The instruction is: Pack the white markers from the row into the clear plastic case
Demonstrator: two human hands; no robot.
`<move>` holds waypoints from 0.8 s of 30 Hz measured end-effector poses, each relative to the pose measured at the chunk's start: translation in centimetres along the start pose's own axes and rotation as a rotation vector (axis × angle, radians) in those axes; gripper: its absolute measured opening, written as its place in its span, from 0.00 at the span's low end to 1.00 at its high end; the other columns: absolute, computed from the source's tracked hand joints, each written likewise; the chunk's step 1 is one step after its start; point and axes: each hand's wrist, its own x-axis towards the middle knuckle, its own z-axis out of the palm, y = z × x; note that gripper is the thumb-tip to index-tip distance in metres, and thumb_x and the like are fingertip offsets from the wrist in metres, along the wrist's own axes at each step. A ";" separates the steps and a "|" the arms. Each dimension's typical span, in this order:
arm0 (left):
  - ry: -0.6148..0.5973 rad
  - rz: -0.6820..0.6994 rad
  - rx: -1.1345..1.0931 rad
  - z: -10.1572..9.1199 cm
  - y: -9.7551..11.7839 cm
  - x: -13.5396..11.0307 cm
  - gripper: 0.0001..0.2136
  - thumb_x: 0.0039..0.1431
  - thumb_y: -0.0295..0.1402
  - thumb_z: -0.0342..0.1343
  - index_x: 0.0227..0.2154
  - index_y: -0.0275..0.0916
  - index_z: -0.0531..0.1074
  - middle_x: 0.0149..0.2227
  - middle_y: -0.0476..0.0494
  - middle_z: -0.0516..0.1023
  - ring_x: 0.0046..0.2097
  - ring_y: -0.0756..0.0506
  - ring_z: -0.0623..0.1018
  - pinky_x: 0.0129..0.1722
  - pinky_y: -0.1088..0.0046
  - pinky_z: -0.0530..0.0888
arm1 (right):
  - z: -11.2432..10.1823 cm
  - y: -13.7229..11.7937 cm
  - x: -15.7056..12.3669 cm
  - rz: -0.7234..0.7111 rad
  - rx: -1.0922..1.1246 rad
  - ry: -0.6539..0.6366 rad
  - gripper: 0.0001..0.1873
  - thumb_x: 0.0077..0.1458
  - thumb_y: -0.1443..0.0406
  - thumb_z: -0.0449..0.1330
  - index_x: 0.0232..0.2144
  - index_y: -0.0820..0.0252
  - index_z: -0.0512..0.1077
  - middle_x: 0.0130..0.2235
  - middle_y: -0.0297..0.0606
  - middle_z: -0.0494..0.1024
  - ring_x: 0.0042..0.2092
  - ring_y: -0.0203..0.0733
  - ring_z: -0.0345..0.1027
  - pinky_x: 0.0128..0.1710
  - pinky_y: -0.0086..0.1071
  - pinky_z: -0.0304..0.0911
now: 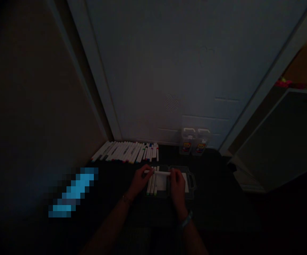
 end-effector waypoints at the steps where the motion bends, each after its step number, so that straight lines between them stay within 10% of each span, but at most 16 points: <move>1: 0.002 -0.003 0.001 0.0 -0.1 0.0 0.10 0.58 0.38 0.50 0.28 0.37 0.69 0.26 0.50 0.71 0.30 0.50 0.72 0.30 0.78 0.67 | 0.0 0.0 0.0 -0.001 0.003 -0.003 0.17 0.56 0.52 0.51 0.28 0.57 0.69 0.25 0.31 0.68 0.30 0.38 0.61 0.30 0.29 0.56; 24: -0.026 -0.003 0.014 0.1 -0.9 0.0 0.09 0.58 0.37 0.50 0.37 0.39 0.70 0.36 0.47 0.75 0.37 0.48 0.75 0.35 0.76 0.71 | 0.2 0.4 -0.1 -0.078 0.010 -0.043 0.15 0.58 0.56 0.51 0.41 0.58 0.68 0.36 0.37 0.72 0.36 0.40 0.65 0.35 0.32 0.61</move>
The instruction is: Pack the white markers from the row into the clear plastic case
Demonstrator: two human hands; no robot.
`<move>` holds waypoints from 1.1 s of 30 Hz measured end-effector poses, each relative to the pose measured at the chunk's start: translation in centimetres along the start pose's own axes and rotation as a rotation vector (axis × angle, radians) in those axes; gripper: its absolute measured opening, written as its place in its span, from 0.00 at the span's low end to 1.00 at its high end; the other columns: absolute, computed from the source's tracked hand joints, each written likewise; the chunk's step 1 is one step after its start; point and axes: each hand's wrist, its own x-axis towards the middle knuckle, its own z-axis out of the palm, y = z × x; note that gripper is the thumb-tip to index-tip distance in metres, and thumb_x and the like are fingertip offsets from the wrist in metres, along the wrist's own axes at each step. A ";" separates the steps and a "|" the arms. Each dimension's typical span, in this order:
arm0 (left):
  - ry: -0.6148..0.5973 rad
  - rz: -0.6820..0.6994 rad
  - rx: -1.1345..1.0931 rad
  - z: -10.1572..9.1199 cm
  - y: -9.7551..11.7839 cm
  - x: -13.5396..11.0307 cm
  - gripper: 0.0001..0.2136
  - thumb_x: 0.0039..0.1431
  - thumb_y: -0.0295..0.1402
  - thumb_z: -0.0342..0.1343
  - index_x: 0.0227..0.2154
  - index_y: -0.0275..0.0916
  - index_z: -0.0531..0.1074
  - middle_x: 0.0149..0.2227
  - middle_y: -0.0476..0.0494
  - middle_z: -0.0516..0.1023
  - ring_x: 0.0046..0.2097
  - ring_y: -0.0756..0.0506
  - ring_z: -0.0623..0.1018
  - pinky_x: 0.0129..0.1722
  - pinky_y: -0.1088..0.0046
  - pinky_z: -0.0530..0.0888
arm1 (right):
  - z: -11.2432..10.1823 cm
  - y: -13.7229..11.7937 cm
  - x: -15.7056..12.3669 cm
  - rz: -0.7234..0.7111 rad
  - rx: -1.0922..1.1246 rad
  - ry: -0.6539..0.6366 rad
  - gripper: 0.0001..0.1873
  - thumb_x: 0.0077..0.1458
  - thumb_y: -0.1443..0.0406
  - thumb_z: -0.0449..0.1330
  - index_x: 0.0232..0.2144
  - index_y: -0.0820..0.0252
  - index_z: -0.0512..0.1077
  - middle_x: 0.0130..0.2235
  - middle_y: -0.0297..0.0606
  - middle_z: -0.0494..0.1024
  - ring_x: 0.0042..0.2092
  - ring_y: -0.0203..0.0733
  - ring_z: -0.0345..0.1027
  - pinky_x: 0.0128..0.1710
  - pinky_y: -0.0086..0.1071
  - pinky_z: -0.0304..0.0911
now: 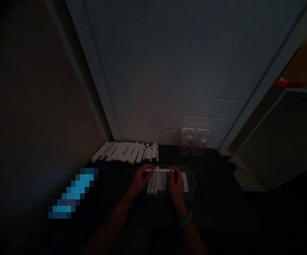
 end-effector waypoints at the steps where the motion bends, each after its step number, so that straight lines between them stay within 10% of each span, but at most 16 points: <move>1: 0.000 -0.002 0.000 0.0 0.0 0.0 0.09 0.58 0.37 0.50 0.37 0.39 0.70 0.36 0.47 0.75 0.37 0.48 0.75 0.35 0.76 0.71 | 0.0 0.1 0.0 -0.004 -0.004 -0.010 0.15 0.58 0.56 0.51 0.41 0.58 0.68 0.36 0.37 0.72 0.37 0.40 0.66 0.36 0.32 0.62; 17: 0.157 -0.070 0.497 0.1 0.1 -0.1 0.11 0.51 0.43 0.54 0.27 0.40 0.66 0.27 0.53 0.69 0.29 0.50 0.69 0.29 0.77 0.62 | 0.9 -0.3 -0.9 -0.302 -0.282 -0.114 0.10 0.61 0.65 0.47 0.41 0.56 0.67 0.40 0.39 0.71 0.43 0.42 0.64 0.43 0.36 0.59; 33: 0.135 -0.020 0.353 0.2 -0.3 0.1 0.13 0.56 0.44 0.50 0.27 0.39 0.67 0.28 0.51 0.71 0.30 0.50 0.70 0.31 0.77 0.64 | 0.8 0.0 -0.7 -0.212 -0.240 -0.086 0.11 0.61 0.63 0.47 0.42 0.56 0.67 0.41 0.38 0.72 0.43 0.42 0.65 0.43 0.34 0.60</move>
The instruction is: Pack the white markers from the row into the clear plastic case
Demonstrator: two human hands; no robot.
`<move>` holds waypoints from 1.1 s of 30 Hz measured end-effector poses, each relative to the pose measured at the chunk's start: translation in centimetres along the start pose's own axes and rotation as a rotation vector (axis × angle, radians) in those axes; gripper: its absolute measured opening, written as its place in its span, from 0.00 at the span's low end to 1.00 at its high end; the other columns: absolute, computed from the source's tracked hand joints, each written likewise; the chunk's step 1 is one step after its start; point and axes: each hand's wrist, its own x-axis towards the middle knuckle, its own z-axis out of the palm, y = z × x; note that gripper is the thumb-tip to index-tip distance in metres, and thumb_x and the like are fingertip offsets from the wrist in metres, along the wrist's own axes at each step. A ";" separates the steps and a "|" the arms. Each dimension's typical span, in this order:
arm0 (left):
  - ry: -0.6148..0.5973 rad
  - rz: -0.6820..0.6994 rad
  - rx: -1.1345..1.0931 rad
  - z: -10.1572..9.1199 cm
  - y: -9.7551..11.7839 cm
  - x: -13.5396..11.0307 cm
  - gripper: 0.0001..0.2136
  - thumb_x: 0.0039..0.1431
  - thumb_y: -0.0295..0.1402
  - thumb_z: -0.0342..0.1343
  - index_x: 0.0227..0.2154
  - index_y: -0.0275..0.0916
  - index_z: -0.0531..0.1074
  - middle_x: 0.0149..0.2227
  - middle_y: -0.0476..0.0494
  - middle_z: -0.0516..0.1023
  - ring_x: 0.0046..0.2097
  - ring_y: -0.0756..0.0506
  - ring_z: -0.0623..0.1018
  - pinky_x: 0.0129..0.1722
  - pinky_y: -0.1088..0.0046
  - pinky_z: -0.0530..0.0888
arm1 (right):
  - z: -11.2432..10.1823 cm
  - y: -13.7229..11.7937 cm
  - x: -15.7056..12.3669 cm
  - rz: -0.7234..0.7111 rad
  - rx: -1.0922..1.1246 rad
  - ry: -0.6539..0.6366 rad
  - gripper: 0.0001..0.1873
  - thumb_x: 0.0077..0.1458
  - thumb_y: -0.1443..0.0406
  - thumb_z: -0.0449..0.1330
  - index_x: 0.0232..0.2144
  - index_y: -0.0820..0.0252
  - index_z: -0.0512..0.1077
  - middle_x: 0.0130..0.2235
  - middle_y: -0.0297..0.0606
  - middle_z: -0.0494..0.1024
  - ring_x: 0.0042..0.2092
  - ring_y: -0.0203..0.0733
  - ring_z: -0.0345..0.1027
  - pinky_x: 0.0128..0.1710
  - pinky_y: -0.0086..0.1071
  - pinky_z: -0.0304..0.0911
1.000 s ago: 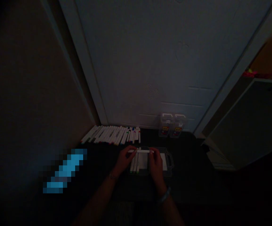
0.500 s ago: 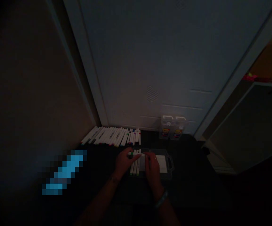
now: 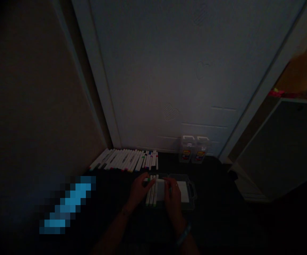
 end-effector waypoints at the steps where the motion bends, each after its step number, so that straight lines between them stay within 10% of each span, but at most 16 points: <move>1: 0.005 0.004 -0.006 0.0 0.1 0.0 0.12 0.57 0.43 0.48 0.27 0.39 0.67 0.28 0.50 0.71 0.31 0.50 0.70 0.31 0.77 0.64 | -0.1 0.0 0.0 0.012 0.008 0.003 0.11 0.61 0.63 0.47 0.42 0.56 0.67 0.41 0.38 0.72 0.43 0.41 0.65 0.43 0.34 0.60; 33: 0.075 -0.013 0.122 -0.3 0.1 0.0 0.14 0.52 0.46 0.53 0.23 0.40 0.63 0.24 0.53 0.67 0.28 0.51 0.67 0.28 0.77 0.61 | 0.2 0.2 -0.1 -0.060 -0.045 -0.023 0.12 0.60 0.61 0.48 0.41 0.56 0.69 0.37 0.39 0.73 0.38 0.41 0.66 0.38 0.34 0.62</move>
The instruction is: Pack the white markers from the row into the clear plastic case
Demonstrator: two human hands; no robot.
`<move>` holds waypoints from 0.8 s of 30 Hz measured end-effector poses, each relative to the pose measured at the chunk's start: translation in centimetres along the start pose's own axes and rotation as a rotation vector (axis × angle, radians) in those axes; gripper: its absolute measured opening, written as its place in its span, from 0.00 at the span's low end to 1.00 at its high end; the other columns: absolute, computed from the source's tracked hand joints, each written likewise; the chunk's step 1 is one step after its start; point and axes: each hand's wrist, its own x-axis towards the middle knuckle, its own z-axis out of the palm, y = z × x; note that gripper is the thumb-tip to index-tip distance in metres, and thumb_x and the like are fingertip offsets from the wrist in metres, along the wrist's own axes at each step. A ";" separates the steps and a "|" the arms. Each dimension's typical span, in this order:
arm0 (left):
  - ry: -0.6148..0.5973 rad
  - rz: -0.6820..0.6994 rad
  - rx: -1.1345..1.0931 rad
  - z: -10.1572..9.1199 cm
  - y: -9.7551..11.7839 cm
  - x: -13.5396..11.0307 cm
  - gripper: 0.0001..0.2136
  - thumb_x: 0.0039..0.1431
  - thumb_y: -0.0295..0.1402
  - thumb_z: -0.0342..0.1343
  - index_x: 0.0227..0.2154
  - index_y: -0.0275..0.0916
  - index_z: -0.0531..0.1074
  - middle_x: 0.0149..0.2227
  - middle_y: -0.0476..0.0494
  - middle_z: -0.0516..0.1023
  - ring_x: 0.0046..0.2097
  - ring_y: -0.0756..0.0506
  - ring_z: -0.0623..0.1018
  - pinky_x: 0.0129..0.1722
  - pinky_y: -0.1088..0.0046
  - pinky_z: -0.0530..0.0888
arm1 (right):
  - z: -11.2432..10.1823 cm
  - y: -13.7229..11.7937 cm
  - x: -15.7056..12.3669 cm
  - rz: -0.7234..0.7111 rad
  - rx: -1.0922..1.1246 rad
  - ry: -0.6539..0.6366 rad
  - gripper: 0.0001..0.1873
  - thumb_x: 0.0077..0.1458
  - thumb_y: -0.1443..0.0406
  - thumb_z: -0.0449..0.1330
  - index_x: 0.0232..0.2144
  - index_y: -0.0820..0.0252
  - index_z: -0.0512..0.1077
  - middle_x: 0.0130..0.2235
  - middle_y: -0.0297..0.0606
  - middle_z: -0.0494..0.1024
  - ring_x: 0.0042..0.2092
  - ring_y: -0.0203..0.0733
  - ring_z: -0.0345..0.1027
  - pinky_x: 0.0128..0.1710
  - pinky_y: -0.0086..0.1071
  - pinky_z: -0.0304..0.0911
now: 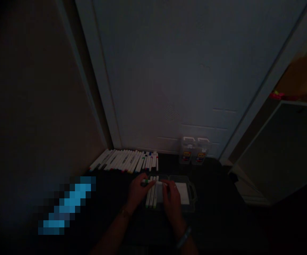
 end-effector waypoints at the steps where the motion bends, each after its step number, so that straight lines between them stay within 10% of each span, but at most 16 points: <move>1: -0.012 -0.001 0.001 0.0 0.0 0.0 0.14 0.52 0.46 0.53 0.23 0.40 0.63 0.24 0.53 0.67 0.28 0.51 0.67 0.28 0.77 0.62 | -0.1 0.0 0.0 -0.003 0.006 0.005 0.12 0.60 0.61 0.49 0.41 0.56 0.69 0.38 0.39 0.73 0.39 0.42 0.66 0.39 0.35 0.62; 15: -0.049 0.027 -0.169 0.4 -0.6 -0.1 0.14 0.62 0.38 0.41 0.34 0.40 0.70 0.36 0.44 0.76 0.38 0.47 0.74 0.39 0.73 0.68 | -0.4 -0.7 0.2 0.066 0.068 0.045 0.13 0.61 0.61 0.48 0.42 0.57 0.69 0.40 0.39 0.73 0.41 0.41 0.66 0.40 0.34 0.62; 24: 0.025 -0.043 0.067 -0.5 0.0 -0.1 0.13 0.49 0.46 0.54 0.22 0.40 0.68 0.24 0.50 0.71 0.28 0.49 0.71 0.27 0.77 0.62 | -0.3 -0.7 0.0 -0.043 0.022 -0.033 0.12 0.60 0.61 0.49 0.40 0.56 0.70 0.37 0.39 0.74 0.39 0.42 0.67 0.39 0.34 0.63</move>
